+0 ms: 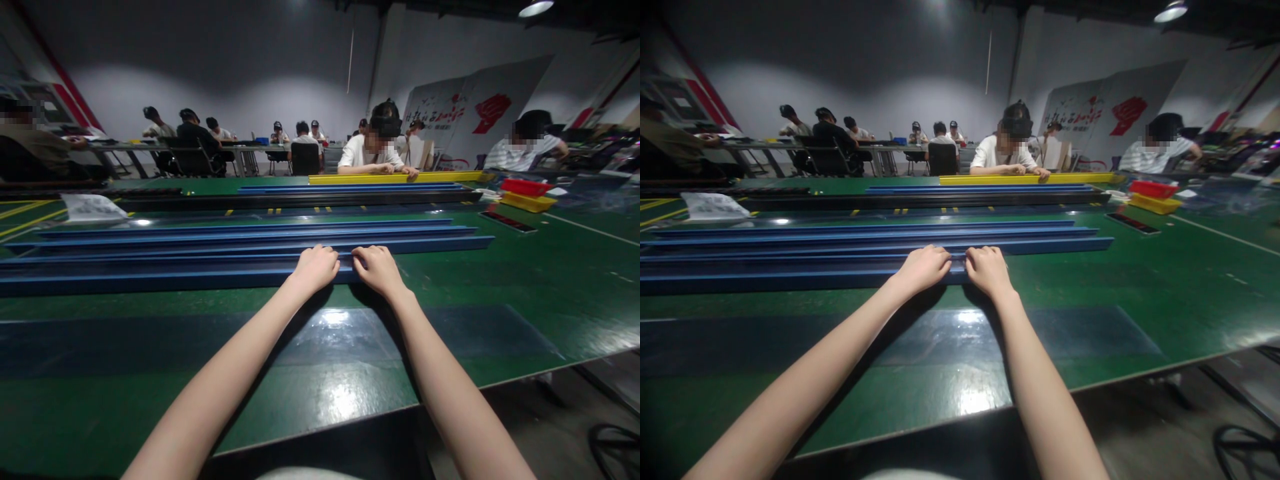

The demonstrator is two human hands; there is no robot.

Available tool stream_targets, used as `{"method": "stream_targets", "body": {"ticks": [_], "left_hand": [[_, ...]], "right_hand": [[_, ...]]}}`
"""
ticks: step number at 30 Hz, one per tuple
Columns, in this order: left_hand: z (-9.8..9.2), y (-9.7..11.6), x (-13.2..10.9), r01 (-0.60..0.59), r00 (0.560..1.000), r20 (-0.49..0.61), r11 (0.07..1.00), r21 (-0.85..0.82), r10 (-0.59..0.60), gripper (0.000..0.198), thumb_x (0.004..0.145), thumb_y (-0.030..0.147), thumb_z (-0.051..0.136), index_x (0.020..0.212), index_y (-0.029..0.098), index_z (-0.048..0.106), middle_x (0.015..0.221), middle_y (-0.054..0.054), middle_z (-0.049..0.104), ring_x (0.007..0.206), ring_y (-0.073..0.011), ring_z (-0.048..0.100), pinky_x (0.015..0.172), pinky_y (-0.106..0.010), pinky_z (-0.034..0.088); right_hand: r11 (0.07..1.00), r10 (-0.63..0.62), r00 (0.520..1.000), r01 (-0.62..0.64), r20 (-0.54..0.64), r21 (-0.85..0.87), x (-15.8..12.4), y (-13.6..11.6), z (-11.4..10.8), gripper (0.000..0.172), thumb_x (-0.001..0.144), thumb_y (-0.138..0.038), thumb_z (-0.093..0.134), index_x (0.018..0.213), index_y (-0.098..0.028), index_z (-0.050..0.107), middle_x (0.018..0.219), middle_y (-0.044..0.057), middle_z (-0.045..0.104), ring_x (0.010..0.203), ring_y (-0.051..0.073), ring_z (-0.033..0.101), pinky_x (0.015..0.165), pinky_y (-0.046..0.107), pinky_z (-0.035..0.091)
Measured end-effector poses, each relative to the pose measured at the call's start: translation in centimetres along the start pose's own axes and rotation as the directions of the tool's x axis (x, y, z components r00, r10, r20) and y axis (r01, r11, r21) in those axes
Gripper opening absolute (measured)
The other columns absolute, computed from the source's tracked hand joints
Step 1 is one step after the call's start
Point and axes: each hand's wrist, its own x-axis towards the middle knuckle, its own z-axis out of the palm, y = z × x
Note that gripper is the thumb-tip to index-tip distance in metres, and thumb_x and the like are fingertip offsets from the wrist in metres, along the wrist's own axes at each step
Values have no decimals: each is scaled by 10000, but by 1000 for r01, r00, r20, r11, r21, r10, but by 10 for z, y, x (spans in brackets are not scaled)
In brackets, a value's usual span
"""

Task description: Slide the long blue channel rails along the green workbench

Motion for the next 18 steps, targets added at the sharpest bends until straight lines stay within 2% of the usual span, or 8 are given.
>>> {"method": "stream_targets", "body": {"ticks": [5,13,18], "left_hand": [[1,-1,-1,-16,1000,-10,1000,3,16,296,873,252,339,949,180,617,1021,-61,627,954,-194,547,796,-289,439],[-4,-4,0,67,997,31,997,31,-68,332,869,261,319,897,171,637,964,-83,646,949,-209,557,774,-300,447],[-3,-7,0,106,994,11,993,50,-107,346,871,248,309,893,153,641,946,-100,644,923,-221,566,755,-314,452]], "right_hand": [[1000,3,1000,-3,-21,10,0,3,0,256,837,-238,384,954,-188,607,891,56,667,868,161,567,821,275,277],[976,188,980,-195,-69,-102,-1,11,-3,280,841,-250,353,879,-193,624,836,75,673,795,178,581,753,285,285],[961,243,968,-250,-66,-122,-2,13,-4,290,842,-253,345,817,-184,626,774,82,678,747,185,588,740,287,288]]}}
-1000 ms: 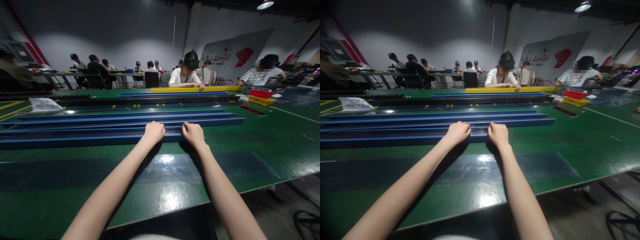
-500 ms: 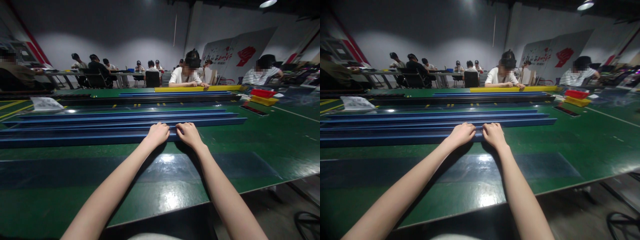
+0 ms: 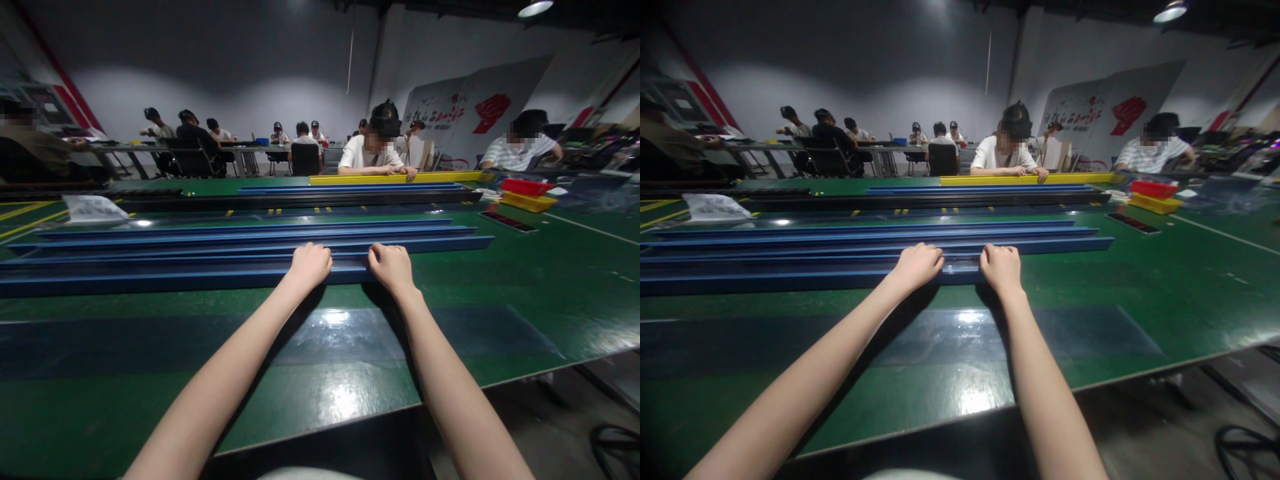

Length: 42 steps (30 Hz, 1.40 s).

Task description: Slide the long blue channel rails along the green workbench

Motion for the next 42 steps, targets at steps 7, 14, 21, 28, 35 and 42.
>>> {"method": "stream_targets", "body": {"ticks": [7,14,21,28,35,42], "left_hand": [[3,3,0,-57,997,-56,998,-11,56,316,876,239,323,896,147,625,956,-104,629,949,-227,546,764,-318,447],[6,6,-1,-202,978,-53,979,-26,200,274,873,251,354,949,168,603,1006,-67,627,935,-204,542,792,-299,439],[5,4,0,-144,989,-32,989,-16,143,289,879,254,336,947,172,605,997,-68,633,933,-204,547,776,-299,441],[2,-1,-1,-52,998,-41,999,15,52,323,873,235,316,872,149,627,914,-81,651,898,-227,564,721,-313,454],[4,-3,2,-47,996,-69,999,26,48,326,873,242,320,873,145,631,913,-91,642,911,-236,550,724,-325,451],[5,2,1,-158,985,-67,987,-17,156,298,880,248,328,915,169,613,982,-67,635,916,-205,547,764,-302,444]], "right_hand": [[991,-122,992,122,-3,57,0,-2,1,273,837,-249,365,833,-181,630,751,61,671,746,167,585,829,280,281],[959,-255,966,249,35,133,0,-6,-1,250,833,-251,391,895,-186,624,821,57,669,802,160,581,772,248,311],[993,-111,994,112,-18,48,1,0,3,270,840,-254,366,885,-194,625,812,61,677,778,169,594,770,269,309],[1000,13,998,-12,-60,4,0,3,2,270,820,-239,371,876,-189,630,795,72,682,762,184,603,746,279,312],[1000,-13,1000,13,-17,-4,-1,1,3,257,789,-234,397,873,-183,634,779,71,682,754,192,601,740,286,320],[973,-202,979,196,36,125,0,-4,5,258,790,-204,402,921,-179,623,824,62,671,804,169,584,783,265,324]]}}
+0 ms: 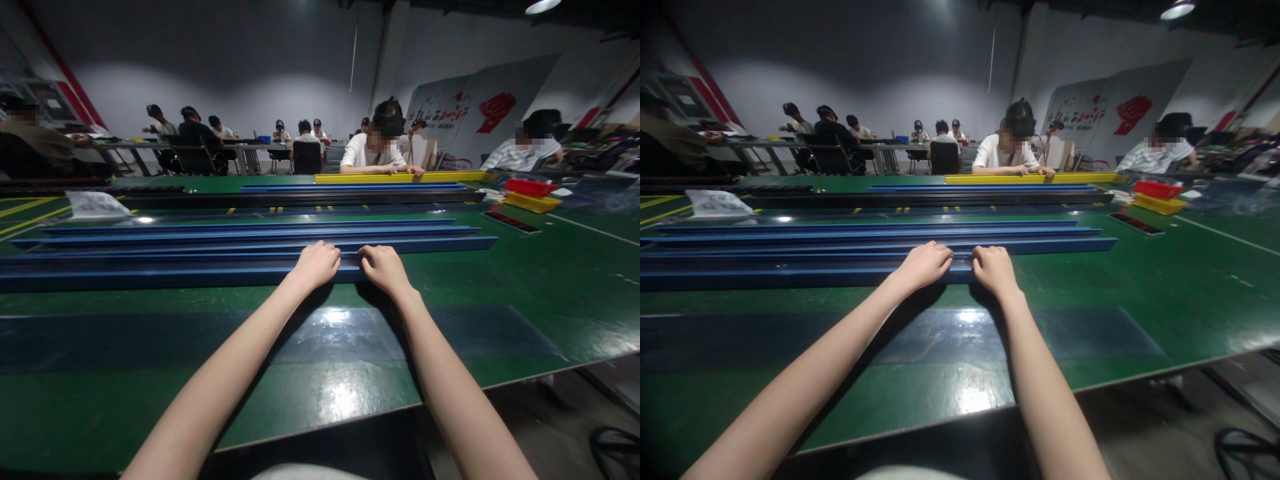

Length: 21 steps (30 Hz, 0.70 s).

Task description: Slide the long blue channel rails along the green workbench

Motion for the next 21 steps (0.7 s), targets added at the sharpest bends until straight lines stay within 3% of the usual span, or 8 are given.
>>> {"method": "stream_targets", "body": {"ticks": [5,15,21], "left_hand": [[4,0,1,-47,999,24,999,-13,47,287,876,251,345,970,171,605,1000,-56,639,913,-195,563,783,-288,439],[-5,-1,-1,76,996,47,997,14,-76,321,877,246,319,898,157,627,958,-79,650,917,-226,565,747,-319,449],[-2,-3,0,121,992,30,992,28,-122,330,873,243,315,893,149,631,933,-94,644,916,-237,561,752,-344,445]], "right_hand": [[999,-33,999,32,24,43,1,-1,-2,258,788,-184,403,941,-182,611,846,53,672,817,161,584,780,257,331],[974,187,980,-194,-67,-119,-2,7,-5,263,793,-211,388,894,-197,630,830,65,688,781,184,609,741,287,330],[971,192,980,-197,-48,-133,-3,5,-5,271,793,-216,380,882,-192,635,840,65,690,784,191,611,708,282,336]]}}
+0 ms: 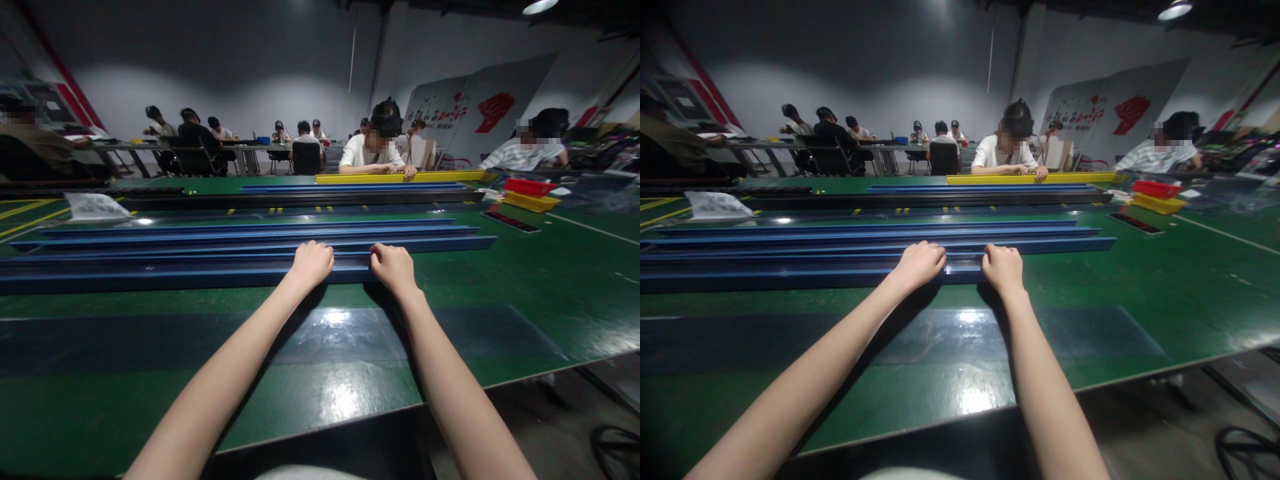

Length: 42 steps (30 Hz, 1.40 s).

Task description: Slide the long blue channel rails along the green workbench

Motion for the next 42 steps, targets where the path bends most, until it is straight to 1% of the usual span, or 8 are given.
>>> {"method": "stream_targets", "body": {"ticks": [4,8,11,16,24,27,34,42], "left_hand": [[1,1,0,-19,1000,-21,1000,0,19,324,879,254,317,900,157,626,951,-92,635,937,-228,543,770,-337,436],[1,3,-1,-96,995,-31,995,-30,95,292,882,253,332,933,174,609,990,-72,628,935,-208,535,776,-312,431],[3,4,0,-142,990,-13,989,-50,142,273,880,255,351,992,184,590,1016,-63,625,943,-193,534,792,-294,424],[3,3,0,-125,992,5,992,-33,126,286,882,261,340,966,180,600,1005,-65,632,926,-201,552,776,-303,429],[-2,0,-1,-9,1000,1,1000,9,9,319,876,244,321,874,153,627,932,-89,653,915,-227,561,763,-331,425],[-2,-1,-1,16,1000,4,1000,13,-16,334,877,239,311,862,148,631,914,-102,651,919,-236,560,758,-343,424],[0,2,-1,-8,1000,-15,1000,-16,7,318,883,247,315,896,157,619,953,-108,630,952,-240,543,781,-358,415],[1,7,-1,-106,994,-23,993,-51,105,277,882,246,331,914,181,598,991,-69,636,937,-212,542,769,-317,431]], "right_hand": [[997,-68,998,68,1,39,0,-2,2,268,787,-217,393,900,-188,635,846,62,688,797,187,606,740,274,344],[978,-175,984,171,23,116,1,-5,3,275,790,-203,397,947,-181,622,865,59,683,827,173,596,787,261,341],[965,-221,974,211,50,157,1,-7,2,269,788,-196,407,957,-182,616,863,54,680,839,167,591,791,255,341],[975,-186,982,179,37,132,1,-7,0,260,800,-201,395,940,-192,614,873,53,683,820,165,600,778,262,341],[999,-11,1000,12,-15,44,0,-2,0,270,796,-209,389,930,-195,623,873,64,690,785,188,610,728,282,337],[1000,17,1000,-17,-18,26,0,-2,0,278,796,-214,384,925,-191,629,851,76,690,774,195,611,710,287,336],[998,-45,999,45,6,43,0,-3,0,286,793,-242,385,912,-191,641,837,69,690,777,191,608,738,286,345],[973,-191,981,186,19,138,0,-9,1,262,790,-213,404,925,-191,628,866,49,685,821,164,596,797,263,335]]}}
